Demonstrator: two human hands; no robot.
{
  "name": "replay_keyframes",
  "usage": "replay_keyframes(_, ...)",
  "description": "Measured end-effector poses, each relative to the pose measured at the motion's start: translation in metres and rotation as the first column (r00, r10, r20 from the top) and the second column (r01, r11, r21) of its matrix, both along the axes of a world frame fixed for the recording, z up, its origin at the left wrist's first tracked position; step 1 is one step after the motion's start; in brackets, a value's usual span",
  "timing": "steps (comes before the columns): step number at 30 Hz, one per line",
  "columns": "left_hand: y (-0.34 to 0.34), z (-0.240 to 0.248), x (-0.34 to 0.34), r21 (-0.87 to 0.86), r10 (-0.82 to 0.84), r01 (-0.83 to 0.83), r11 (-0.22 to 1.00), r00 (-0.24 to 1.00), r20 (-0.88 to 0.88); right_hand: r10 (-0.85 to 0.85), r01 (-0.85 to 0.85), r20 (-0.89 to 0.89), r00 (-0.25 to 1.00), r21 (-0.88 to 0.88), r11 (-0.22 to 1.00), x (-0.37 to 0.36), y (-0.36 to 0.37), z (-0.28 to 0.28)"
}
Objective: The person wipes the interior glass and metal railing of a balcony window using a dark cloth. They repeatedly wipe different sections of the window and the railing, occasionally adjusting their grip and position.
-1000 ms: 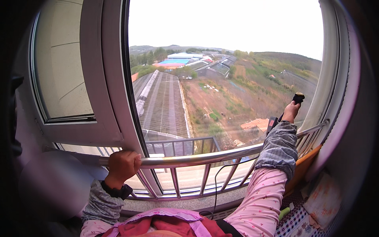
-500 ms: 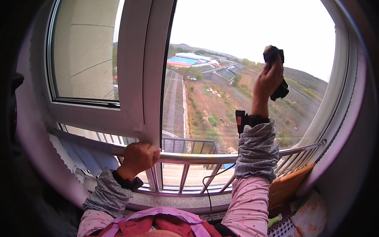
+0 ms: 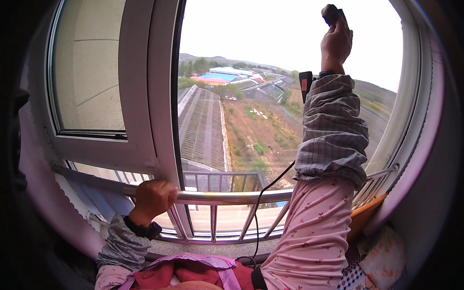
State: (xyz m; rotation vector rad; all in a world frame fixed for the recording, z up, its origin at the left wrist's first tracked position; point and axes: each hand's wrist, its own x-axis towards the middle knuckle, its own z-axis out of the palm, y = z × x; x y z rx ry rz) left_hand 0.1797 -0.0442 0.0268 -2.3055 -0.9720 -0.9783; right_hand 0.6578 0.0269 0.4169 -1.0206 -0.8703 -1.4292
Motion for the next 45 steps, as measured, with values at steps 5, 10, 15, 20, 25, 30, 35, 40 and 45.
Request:
replay_keyframes(5,0.000,0.000,0.003,-0.025,0.011,-0.010,1.000,0.999,0.049,0.006,-0.010,-0.290,0.957,-0.009,1.000,0.163,-0.020,-0.074)
replay_keyframes(10,0.001,-0.002,0.002,0.010,0.008,-0.008,1.000,0.998,0.056,-0.017,-0.058,-0.745,0.667,-0.075,0.995,0.277,-0.035,-0.196)
replay_keyframes(15,0.004,-0.004,0.002,0.050,0.004,-0.007,0.999,0.999,0.050,0.260,-0.239,-0.835,0.485,0.159,0.958,0.284,-0.026,-0.198)
replay_keyframes(20,0.002,-0.003,0.004,0.050,-0.008,0.005,0.999,0.998,0.069,0.189,-0.174,-0.522,0.832,0.079,0.982,0.164,-0.007,-0.104)
replay_keyframes(25,0.000,0.000,0.003,0.035,-0.004,0.002,0.999,0.998,0.059,0.169,-0.167,0.041,0.985,-0.061,0.984,-0.033,0.017,-0.007)
replay_keyframes(30,0.000,-0.002,0.001,0.025,-0.002,0.000,1.000,0.999,0.049,0.110,-0.100,0.482,0.869,-0.046,0.994,-0.192,0.030,-0.001)
replay_keyframes(35,0.002,-0.005,0.001,0.033,-0.015,0.013,0.999,0.998,0.056,0.367,-0.235,0.574,0.732,-0.294,0.927,-0.246,0.013,-0.095)
replay_keyframes(40,0.003,-0.005,0.003,0.062,-0.053,0.048,0.997,0.995,0.085,0.409,-0.048,0.496,0.766,-0.590,0.806,-0.246,-0.040,-0.244)
replay_keyframes(45,0.003,-0.007,0.004,0.099,-0.036,0.028,0.995,0.995,0.089,0.562,0.031,0.515,0.647,-0.755,0.655,-0.227,-0.060,-0.278)
